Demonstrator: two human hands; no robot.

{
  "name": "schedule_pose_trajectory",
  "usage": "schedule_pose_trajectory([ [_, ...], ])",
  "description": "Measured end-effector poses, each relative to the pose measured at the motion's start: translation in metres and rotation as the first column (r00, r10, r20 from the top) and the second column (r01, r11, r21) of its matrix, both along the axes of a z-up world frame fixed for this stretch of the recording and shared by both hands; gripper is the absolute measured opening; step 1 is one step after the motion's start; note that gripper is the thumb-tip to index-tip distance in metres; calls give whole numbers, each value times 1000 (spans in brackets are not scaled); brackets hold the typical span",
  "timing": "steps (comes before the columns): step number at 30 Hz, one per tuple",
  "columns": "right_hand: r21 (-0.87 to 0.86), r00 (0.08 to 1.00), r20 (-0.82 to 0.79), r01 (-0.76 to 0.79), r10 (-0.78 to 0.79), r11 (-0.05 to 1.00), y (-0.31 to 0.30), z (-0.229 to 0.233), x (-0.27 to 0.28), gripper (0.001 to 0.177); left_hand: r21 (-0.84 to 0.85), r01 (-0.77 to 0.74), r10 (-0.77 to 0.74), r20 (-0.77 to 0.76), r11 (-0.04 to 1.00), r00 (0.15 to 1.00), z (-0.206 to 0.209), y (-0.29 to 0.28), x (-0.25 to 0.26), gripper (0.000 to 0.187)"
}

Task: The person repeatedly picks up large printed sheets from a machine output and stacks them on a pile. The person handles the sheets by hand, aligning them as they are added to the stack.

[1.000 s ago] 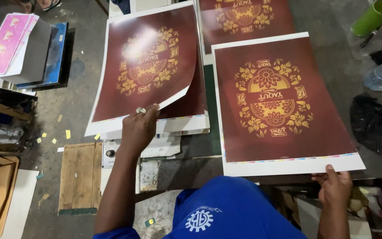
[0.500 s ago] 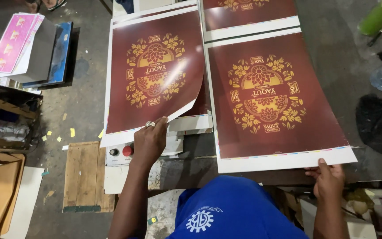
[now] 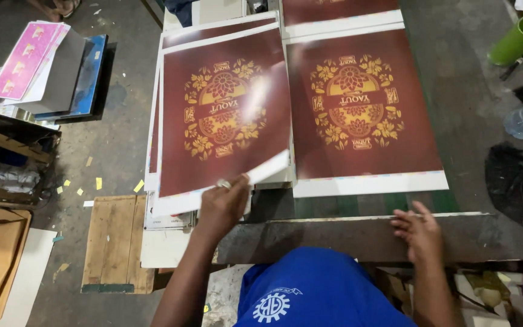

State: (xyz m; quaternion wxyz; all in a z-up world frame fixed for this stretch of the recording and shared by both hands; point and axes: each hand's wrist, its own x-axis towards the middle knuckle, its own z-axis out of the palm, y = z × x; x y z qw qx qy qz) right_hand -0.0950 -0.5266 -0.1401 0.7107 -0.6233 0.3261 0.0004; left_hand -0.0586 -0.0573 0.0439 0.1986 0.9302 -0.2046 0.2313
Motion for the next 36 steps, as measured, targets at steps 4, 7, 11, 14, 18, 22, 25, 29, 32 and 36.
schedule_pose_trajectory([
  [4, 12, 951, -82, -300, 299, 954, 63, 28, 3, 55, 19, 237, -238, 107, 971, 965, -20, -43, -2, 16],
  [7, 83, 871, 79, -490, 485, 868, 104, 39, 6, 56, -11, 293, -293, -6, 956, 956, -20, -89, -12, 16],
  [11, 196, 705, 349, -699, 617, 688, 115, -11, 2, 47, -21, 376, -376, -7, 926, 927, -9, -119, -20, 18],
  [14, 327, 869, 294, -482, 397, 813, 109, -9, 7, 31, -37, 457, -455, 50, 889, 889, -2, -114, -10, 23],
  [18, 293, 905, 331, -368, 268, 882, 87, 32, 6, 21, 80, 334, -326, -99, 939, 940, -14, -71, 23, 17],
  [22, 288, 923, 383, -142, 22, 947, 45, 16, -5, 17, 65, 29, -11, -262, 997, 965, -66, -1, 62, 18],
  [25, 185, 938, 341, -7, -58, 983, 21, 23, -13, 20, 207, 71, -33, -185, 976, 982, -62, 29, 76, 46],
  [29, 251, 923, 362, 40, -132, 967, -24, 3, -27, 28, 414, 101, 22, -282, 905, 959, -47, 37, 79, 81],
  [32, 235, 916, 377, 47, -136, 971, -46, -9, -39, 26, 516, 154, 99, -429, 843, 898, -49, 39, 79, 76],
  [36, 170, 938, 294, 136, -182, 976, -66, -23, -54, 27, 458, 194, -3, -385, 867, 923, -46, 49, 77, 61],
])
